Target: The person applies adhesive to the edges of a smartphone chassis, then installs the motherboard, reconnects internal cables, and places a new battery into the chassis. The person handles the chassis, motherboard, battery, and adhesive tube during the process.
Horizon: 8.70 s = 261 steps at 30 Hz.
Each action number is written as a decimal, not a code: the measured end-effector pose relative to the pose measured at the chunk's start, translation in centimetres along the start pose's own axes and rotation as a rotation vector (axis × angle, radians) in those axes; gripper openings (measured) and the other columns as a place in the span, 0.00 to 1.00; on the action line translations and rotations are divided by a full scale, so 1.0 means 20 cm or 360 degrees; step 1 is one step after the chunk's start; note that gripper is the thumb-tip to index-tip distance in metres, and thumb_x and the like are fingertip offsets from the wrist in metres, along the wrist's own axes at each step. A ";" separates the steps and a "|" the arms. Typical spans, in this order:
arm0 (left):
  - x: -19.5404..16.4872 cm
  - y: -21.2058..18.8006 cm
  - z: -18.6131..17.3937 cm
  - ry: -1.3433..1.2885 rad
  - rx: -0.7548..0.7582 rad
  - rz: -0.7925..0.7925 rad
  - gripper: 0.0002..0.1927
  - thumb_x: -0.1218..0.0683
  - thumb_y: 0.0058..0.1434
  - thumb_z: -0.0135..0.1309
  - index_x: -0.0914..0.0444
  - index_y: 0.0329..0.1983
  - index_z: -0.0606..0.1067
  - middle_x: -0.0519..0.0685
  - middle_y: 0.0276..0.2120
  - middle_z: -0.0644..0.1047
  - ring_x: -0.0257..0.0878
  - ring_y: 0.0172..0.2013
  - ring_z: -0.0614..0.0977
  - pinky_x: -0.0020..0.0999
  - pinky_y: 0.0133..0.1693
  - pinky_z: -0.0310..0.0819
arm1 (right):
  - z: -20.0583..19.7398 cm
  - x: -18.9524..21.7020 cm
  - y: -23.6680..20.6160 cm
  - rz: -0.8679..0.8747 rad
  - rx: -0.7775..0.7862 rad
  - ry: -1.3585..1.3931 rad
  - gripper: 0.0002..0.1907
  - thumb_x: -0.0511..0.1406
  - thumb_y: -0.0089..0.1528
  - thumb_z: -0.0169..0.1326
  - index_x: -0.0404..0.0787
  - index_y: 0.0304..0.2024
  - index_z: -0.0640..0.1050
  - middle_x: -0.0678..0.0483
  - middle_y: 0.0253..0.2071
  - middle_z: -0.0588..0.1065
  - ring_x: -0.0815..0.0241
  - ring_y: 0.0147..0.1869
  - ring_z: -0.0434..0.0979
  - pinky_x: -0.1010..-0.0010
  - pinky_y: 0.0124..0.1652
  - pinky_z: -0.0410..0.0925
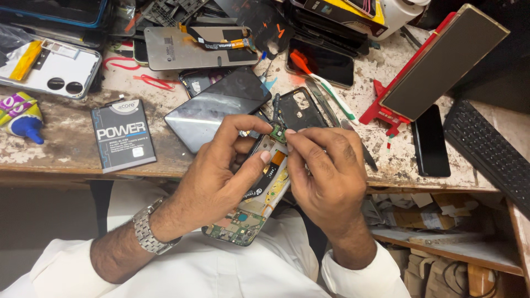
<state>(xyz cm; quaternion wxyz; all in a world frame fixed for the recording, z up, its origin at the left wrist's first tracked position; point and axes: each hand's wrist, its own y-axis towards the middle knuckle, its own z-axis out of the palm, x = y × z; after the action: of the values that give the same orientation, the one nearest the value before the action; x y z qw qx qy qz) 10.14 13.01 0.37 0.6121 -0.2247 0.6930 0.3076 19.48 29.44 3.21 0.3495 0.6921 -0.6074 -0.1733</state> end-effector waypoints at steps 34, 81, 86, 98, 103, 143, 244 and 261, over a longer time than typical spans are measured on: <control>-0.03 0.03 -0.01 0.0084 -0.0037 0.0011 0.17 0.58 0.69 0.49 0.65 0.60 0.72 0.41 0.18 0.72 0.24 0.21 0.71 0.26 0.23 0.64 | 0.07 -0.05 -0.02 0.1027 0.0152 0.1294 0.10 0.27 0.66 0.57 0.30 0.50 0.77 0.53 0.45 0.79 0.67 0.49 0.80 0.76 0.50 0.73; -0.04 0.03 -0.05 0.0140 0.0116 0.0128 0.15 0.54 0.70 0.48 0.67 0.55 0.70 0.46 0.27 0.82 0.30 0.28 0.85 0.29 0.30 0.78 | 0.07 -0.03 -0.02 0.1169 0.0172 0.1447 0.09 0.27 0.65 0.60 0.33 0.47 0.77 0.53 0.43 0.79 0.68 0.46 0.78 0.77 0.48 0.72; -0.04 0.03 -0.06 0.0163 0.0097 0.0128 0.15 0.54 0.69 0.48 0.67 0.55 0.70 0.50 0.30 0.84 0.37 0.31 0.88 0.34 0.34 0.80 | 0.09 -0.05 -0.01 0.1111 0.0184 0.1544 0.12 0.26 0.63 0.62 0.33 0.49 0.76 0.53 0.45 0.78 0.67 0.49 0.78 0.76 0.52 0.71; -0.04 0.04 -0.06 0.0388 0.0006 0.0303 0.15 0.55 0.68 0.49 0.69 0.54 0.70 0.58 0.32 0.82 0.51 0.32 0.87 0.44 0.32 0.79 | 0.08 -0.01 0.00 0.1031 0.0152 0.1181 0.11 0.25 0.64 0.61 0.31 0.49 0.77 0.53 0.46 0.78 0.67 0.49 0.78 0.77 0.53 0.72; -0.05 0.04 -0.06 0.0444 0.0017 0.0272 0.15 0.55 0.67 0.49 0.69 0.53 0.70 0.58 0.28 0.81 0.51 0.29 0.86 0.44 0.30 0.80 | 0.08 0.00 0.00 0.1045 0.0135 0.1144 0.11 0.26 0.65 0.61 0.31 0.49 0.77 0.53 0.45 0.78 0.68 0.49 0.78 0.77 0.52 0.72; -0.05 0.04 -0.04 0.0592 -0.0003 0.0203 0.15 0.54 0.67 0.49 0.66 0.53 0.70 0.59 0.26 0.80 0.56 0.29 0.85 0.49 0.31 0.78 | 0.09 0.01 0.02 0.0638 0.0165 0.0495 0.08 0.28 0.64 0.62 0.34 0.45 0.80 0.53 0.40 0.79 0.64 0.44 0.79 0.74 0.47 0.72; 0.13 0.11 -0.14 -0.0367 -0.0168 -0.0420 0.11 0.58 0.70 0.49 0.69 0.52 0.70 0.49 0.33 0.81 0.29 0.30 0.82 0.23 0.29 0.76 | -0.11 -0.80 -0.29 0.1642 0.0299 0.2003 0.10 0.28 0.69 0.50 0.30 0.52 0.74 0.43 0.42 0.80 0.57 0.37 0.83 0.72 0.37 0.76; 0.16 0.17 -0.11 -0.0348 0.0031 -0.0350 0.11 0.53 0.69 0.50 0.64 0.50 0.70 0.46 0.31 0.82 0.27 0.30 0.82 0.23 0.29 0.76 | -0.08 -0.73 -0.28 0.1115 -0.0195 0.1604 0.07 0.28 0.78 0.51 0.28 0.55 0.75 0.42 0.41 0.78 0.56 0.43 0.80 0.66 0.49 0.75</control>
<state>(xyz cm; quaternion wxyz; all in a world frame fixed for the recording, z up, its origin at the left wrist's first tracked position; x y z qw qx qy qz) 5.66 14.10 -2.11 0.7159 -0.2585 0.5965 0.2546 21.60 43.97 -2.15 0.6689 0.4269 -0.5476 0.2656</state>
